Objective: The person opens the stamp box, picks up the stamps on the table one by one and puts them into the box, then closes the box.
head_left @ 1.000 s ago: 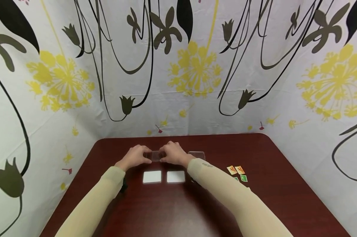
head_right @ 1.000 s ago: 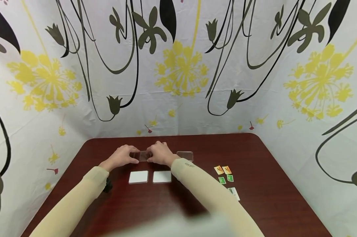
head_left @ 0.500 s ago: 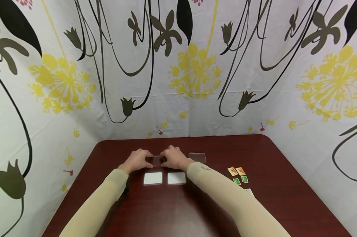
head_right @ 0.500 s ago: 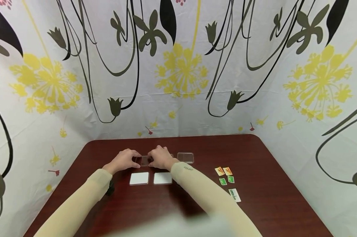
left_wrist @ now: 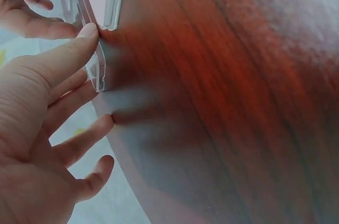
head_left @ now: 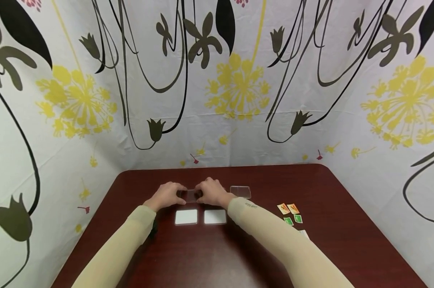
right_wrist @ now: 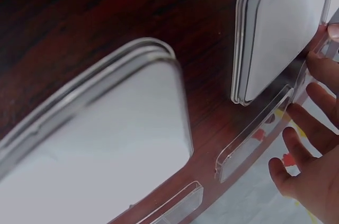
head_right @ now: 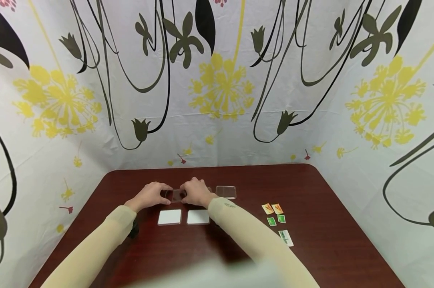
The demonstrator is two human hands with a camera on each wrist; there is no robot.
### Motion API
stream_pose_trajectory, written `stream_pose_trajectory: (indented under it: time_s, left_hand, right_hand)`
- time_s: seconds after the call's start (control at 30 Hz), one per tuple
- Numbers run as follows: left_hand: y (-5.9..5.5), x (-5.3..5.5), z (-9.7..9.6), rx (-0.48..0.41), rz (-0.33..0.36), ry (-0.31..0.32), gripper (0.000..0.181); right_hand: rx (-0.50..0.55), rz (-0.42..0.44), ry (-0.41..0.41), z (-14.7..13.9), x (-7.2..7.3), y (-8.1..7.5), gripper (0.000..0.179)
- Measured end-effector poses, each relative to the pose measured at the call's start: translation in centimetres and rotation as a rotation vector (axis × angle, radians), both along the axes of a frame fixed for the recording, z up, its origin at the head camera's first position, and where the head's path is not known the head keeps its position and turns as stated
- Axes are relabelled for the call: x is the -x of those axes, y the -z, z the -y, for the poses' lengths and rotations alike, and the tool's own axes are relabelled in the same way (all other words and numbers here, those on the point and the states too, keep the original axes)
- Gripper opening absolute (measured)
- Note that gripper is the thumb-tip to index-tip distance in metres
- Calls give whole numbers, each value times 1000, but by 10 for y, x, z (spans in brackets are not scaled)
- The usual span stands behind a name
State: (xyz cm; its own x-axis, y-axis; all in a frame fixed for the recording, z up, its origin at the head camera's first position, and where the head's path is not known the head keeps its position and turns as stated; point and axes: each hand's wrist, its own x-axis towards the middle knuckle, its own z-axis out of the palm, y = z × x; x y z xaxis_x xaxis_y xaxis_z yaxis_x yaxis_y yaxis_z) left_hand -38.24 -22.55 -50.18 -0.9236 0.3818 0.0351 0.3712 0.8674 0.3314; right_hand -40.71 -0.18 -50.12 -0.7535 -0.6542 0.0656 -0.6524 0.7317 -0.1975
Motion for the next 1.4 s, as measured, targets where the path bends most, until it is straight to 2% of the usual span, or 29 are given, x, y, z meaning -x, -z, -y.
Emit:
stream_pose_trajectory:
  time_s: [0.27,0.5,0.7,0.93,1.17,1.4]
  left_hand:
    - [-11,-3,-4,-50,30,-22,56]
    - [-17,-4,-4,-60,14,-23,53]
    - [-27,-11,-10,-57,-14,-5,54]
    - [-35,-21,-29,-14,-41,6,54]
    - [-41,-33,-54,45,-86,51,55]
    - [-47,-46,-74,28,-108,116,55]
  right_hand:
    - [3,-10,-20,-6,-3,-9,38]
    - [14,-75,-57,-16,-4,-23,39]
    - [14,-104,-91,-30,-6,-33,38]
    - [22,-105,-105,-57,-13,-48,38]
    - [15,-168,-133,-90,-21,-58,37]
    - [15,-235,-138,-125,-33,-67,33]
